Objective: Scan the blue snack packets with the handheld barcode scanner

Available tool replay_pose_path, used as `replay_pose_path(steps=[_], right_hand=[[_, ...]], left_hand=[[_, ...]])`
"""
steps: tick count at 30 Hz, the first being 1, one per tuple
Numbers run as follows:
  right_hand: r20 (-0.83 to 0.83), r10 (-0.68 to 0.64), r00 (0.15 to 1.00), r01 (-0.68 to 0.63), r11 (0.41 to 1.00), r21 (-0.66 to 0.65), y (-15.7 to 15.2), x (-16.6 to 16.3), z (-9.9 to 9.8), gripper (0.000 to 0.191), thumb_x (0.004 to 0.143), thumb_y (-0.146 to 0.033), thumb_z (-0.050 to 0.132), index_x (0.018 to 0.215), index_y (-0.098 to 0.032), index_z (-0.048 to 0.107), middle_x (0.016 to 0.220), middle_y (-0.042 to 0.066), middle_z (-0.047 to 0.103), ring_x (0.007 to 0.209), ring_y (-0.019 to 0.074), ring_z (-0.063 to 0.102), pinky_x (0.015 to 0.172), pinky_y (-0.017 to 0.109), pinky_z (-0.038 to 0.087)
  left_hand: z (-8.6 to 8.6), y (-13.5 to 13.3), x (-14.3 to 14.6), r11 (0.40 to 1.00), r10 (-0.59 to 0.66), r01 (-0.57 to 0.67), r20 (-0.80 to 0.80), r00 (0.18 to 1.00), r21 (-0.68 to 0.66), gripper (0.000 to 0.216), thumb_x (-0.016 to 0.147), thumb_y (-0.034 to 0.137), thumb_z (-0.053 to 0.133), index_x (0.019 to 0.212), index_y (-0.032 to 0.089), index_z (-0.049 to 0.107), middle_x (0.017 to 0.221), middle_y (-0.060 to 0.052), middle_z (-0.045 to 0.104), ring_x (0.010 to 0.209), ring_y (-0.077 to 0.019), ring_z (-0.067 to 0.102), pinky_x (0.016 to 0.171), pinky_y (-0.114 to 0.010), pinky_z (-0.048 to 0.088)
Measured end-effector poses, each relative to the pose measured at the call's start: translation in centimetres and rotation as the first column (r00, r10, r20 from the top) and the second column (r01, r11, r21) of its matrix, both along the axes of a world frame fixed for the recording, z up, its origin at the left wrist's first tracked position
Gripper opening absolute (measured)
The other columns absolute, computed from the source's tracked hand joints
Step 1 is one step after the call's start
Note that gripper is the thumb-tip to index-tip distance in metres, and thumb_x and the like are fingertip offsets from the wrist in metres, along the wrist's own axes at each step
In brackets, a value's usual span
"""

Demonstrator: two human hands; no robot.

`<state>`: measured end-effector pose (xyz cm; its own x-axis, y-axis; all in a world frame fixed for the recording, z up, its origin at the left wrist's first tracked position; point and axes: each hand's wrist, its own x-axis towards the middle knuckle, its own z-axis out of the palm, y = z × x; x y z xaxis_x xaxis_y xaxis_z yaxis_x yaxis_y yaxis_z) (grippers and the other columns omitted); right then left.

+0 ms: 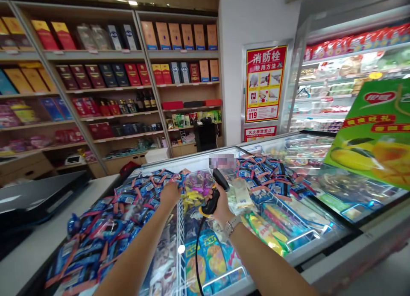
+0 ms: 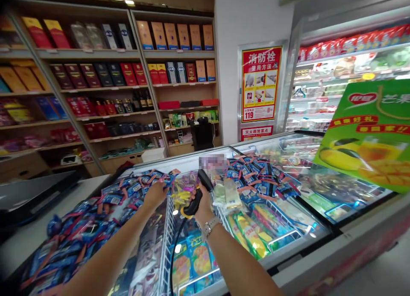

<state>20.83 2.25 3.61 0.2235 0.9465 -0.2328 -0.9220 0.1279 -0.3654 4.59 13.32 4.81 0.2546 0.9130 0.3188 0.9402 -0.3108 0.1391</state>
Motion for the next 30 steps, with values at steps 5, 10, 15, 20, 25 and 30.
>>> replay_pose_path(steps=[5,10,15,20,25,30], right_hand=[[0.076,0.090,0.993,-0.086,0.995,-0.047,-0.7,-3.4,-0.7,0.025,0.066,-0.032,0.067,0.063,-0.020,0.046,0.049,-0.006,0.048,0.040,0.0064,0.041,0.041,0.019,0.037],[0.159,0.161,0.974,-0.155,0.987,-0.048,-1.4,-3.0,-1.2,0.019,0.061,-0.026,0.069,0.066,-0.017,0.053,0.056,-0.003,0.057,0.041,0.0071,0.045,0.040,0.020,0.038],[0.270,0.074,0.960,-0.045,0.993,-0.111,-1.7,-3.5,-1.3,0.020,0.059,-0.025,0.069,0.069,-0.018,0.054,0.055,-0.003,0.057,0.050,0.0123,0.056,0.041,0.020,0.039],[0.286,0.126,0.950,-0.089,0.986,-0.139,-2.3,-4.0,-1.0,0.023,0.058,-0.025,0.071,0.075,-0.016,0.058,0.062,0.000,0.063,0.055,0.0151,0.062,0.040,0.021,0.039],[0.259,0.105,0.960,-0.081,0.992,-0.100,-2.4,-3.3,-0.8,0.026,0.059,-0.026,0.070,0.081,-0.016,0.061,0.068,0.002,0.067,0.052,0.0142,0.061,0.040,0.021,0.040],[0.279,-0.001,0.960,0.023,0.997,-0.075,-2.1,-2.7,-0.8,0.026,0.059,-0.026,0.069,0.081,-0.017,0.059,0.067,0.003,0.068,0.051,0.0137,0.060,0.041,0.021,0.040]], left_hand=[[-3.4,-3.8,-0.4,0.997,-0.079,0.077,0.108,0.991,0.020,0.039,0.089,0.021,0.042,0.125,0.017,0.056,0.131,-0.015,0.055,0.116,-0.0250,0.056,0.093,-0.036,0.045],[-4.7,-5.6,0.7,0.976,-0.217,0.199,0.489,0.845,0.090,0.031,0.084,0.015,0.048,0.107,0.022,0.068,0.112,-0.008,0.066,0.109,-0.0206,0.059,0.098,-0.037,0.044],[-5.2,-5.3,-0.1,0.990,-0.039,0.137,0.883,0.468,-0.029,0.055,0.066,0.021,0.072,0.119,0.020,0.061,0.115,-0.011,0.064,0.092,-0.0230,0.066,0.079,-0.035,0.053],[-5.1,-5.8,-0.2,0.986,0.034,0.155,0.980,0.198,-0.066,0.050,0.059,0.030,0.077,0.107,0.016,0.068,0.097,-0.009,0.072,0.089,-0.0226,0.066,0.077,-0.032,0.052],[-4.6,-6.6,0.3,0.941,0.093,0.312,0.987,0.132,-0.130,0.035,0.056,0.040,0.078,0.078,0.013,0.072,0.074,-0.004,0.072,0.076,-0.0218,0.067,0.074,-0.034,0.054],[-4.6,-6.6,0.6,0.922,0.122,0.353,0.985,0.123,-0.159,0.031,0.055,0.037,0.078,0.071,0.012,0.070,0.070,-0.004,0.069,0.075,-0.0223,0.067,0.073,-0.038,0.057]])
